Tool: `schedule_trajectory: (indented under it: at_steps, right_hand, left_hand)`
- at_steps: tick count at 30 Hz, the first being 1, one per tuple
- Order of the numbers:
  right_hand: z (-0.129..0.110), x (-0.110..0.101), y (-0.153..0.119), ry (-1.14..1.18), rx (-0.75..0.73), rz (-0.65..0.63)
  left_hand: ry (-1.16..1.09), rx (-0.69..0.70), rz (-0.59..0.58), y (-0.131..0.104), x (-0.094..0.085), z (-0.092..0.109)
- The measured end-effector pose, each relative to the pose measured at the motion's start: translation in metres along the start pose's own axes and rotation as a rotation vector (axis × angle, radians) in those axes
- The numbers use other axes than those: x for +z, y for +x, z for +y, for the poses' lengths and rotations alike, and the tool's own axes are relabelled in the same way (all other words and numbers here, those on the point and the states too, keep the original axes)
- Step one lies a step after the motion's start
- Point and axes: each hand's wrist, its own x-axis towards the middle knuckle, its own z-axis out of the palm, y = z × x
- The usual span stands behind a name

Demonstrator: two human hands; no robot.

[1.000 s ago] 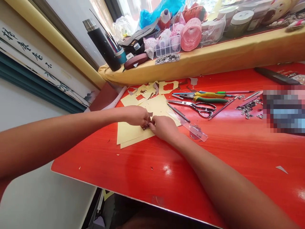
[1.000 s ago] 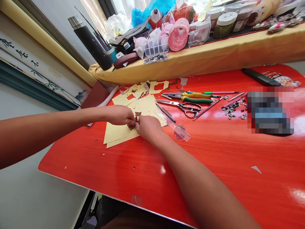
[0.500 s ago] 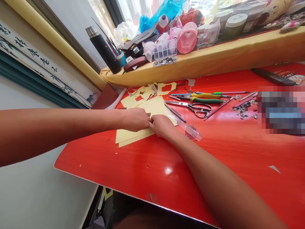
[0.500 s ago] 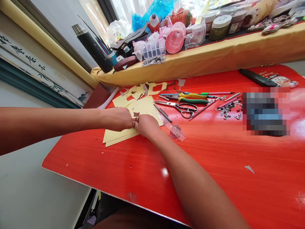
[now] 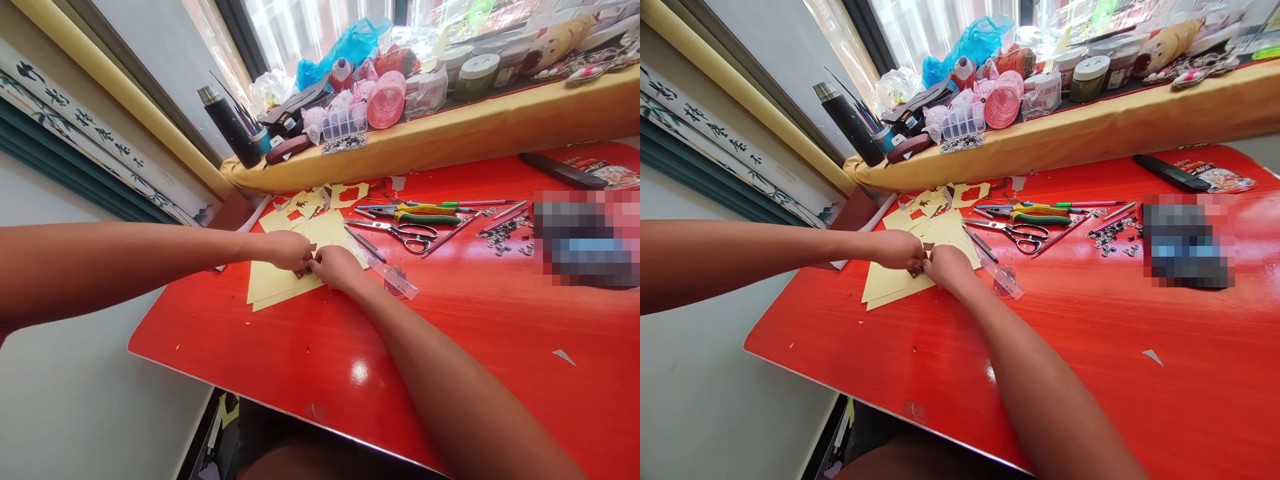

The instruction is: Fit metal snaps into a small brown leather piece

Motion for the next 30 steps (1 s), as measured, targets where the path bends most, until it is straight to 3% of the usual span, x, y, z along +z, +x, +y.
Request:
schedule_trajectory:
  at_steps: [7,14,20,27,30]
  right_hand:
    - [0.003,0.002,0.002,0.014,-0.031,0.001]
    - [0.003,0.002,0.001,0.002,-0.018,0.009]
    - [0.004,0.002,0.001,0.014,-0.02,-0.007]
    - [0.007,0.005,0.004,0.009,-0.055,0.015]
    - [0.007,0.005,0.005,0.011,-0.063,0.008]
  left_hand:
    - [0.31,0.213,0.086,-0.015,0.009,-0.001]
    - [0.129,-0.028,0.046,-0.002,0.003,0.011]
    - [0.012,-0.069,-0.073,0.013,-0.014,0.003]
    - [0.167,0.1,0.072,-0.014,0.012,0.0]
    - [0.242,0.169,0.087,-0.019,0.015,-0.003]
